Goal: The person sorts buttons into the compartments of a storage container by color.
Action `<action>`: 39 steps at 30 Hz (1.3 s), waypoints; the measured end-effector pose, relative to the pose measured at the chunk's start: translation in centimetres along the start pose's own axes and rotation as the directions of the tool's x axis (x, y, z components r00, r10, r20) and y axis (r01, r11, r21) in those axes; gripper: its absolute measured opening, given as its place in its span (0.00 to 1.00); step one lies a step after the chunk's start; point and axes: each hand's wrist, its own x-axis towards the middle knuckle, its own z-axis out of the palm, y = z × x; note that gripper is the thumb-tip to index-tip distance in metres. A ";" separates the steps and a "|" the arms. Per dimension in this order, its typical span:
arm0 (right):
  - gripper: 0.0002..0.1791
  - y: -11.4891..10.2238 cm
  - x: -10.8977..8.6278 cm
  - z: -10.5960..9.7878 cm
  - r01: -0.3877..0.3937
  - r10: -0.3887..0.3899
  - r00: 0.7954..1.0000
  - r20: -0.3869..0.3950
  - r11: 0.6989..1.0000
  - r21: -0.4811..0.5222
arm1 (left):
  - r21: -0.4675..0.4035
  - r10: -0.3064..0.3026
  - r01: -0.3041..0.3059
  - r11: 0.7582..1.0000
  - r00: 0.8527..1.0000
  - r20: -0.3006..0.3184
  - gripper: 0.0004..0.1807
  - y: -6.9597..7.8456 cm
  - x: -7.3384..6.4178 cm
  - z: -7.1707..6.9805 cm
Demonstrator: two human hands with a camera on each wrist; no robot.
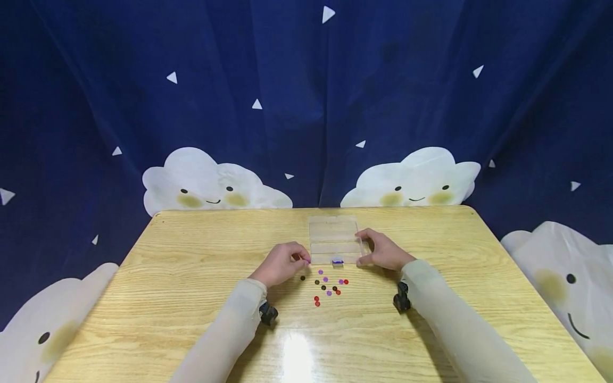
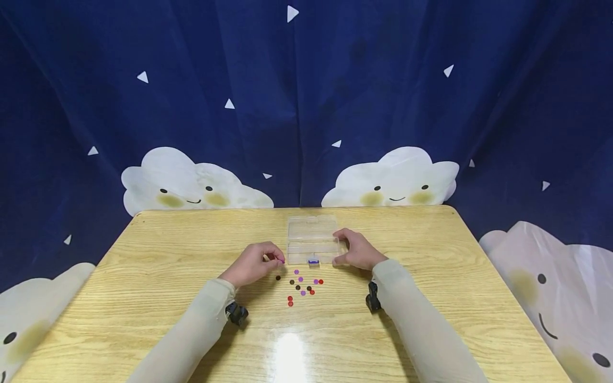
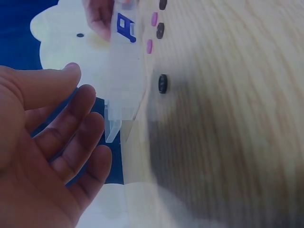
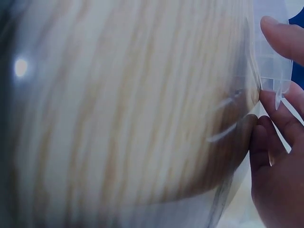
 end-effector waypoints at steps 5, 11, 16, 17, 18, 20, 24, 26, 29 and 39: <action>0.42 0.1 0.0 -0.2 -0.007 0.007 1.000 -0.003 1.000 -0.012 | 0.021 0.022 -0.021 1.000 0.999 -0.026 0.04 0.4 0.6 -0.2; 0.42 0.1 0.1 -0.2 -0.013 0.012 1.000 0.003 1.000 0.009 | -0.017 0.008 -0.009 1.000 0.998 -0.058 0.03 0.9 1.3 -0.3; 0.41 0.1 0.3 -0.2 -0.011 0.010 1.000 0.015 1.000 0.012 | -0.063 0.005 -0.010 0.998 0.997 -0.073 0.03 1.1 1.8 0.0; 0.41 0.1 0.3 -0.2 -0.009 0.009 1.000 0.018 1.000 0.011 | -0.067 0.003 -0.008 0.998 0.998 -0.070 0.04 1.1 2.0 0.0; 0.41 0.1 0.3 -0.2 -0.010 0.009 1.000 0.020 1.000 0.013 | -0.071 -0.001 -0.004 0.997 0.998 -0.065 0.04 1.1 2.1 0.1; 0.41 0.0 0.2 -0.2 -0.013 0.013 1.000 0.020 1.000 0.019 | -0.076 -0.008 0.004 0.997 0.998 -0.056 0.05 1.2 2.2 0.2; 0.41 -0.3 0.0 -0.1 -0.024 0.023 1.000 0.016 0.999 0.030 | -0.069 -0.015 0.011 0.998 0.998 -0.057 0.06 1.4 2.5 0.3; 0.41 -0.4 0.0 -0.1 -0.029 0.028 1.000 0.013 0.999 0.036 | -0.063 -0.015 0.011 0.998 0.998 -0.062 0.05 1.6 2.6 0.3; 0.41 -0.5 0.0 -0.1 -0.027 0.027 1.000 0.010 0.999 0.033 | -0.046 -0.021 0.018 0.999 0.998 -0.067 0.04 1.7 2.9 0.2; 0.41 -0.5 0.0 0.1 -0.022 0.022 1.000 0.017 0.999 0.041 | -0.043 -0.044 0.041 0.998 0.995 -0.085 0.05 1.5 4.0 0.4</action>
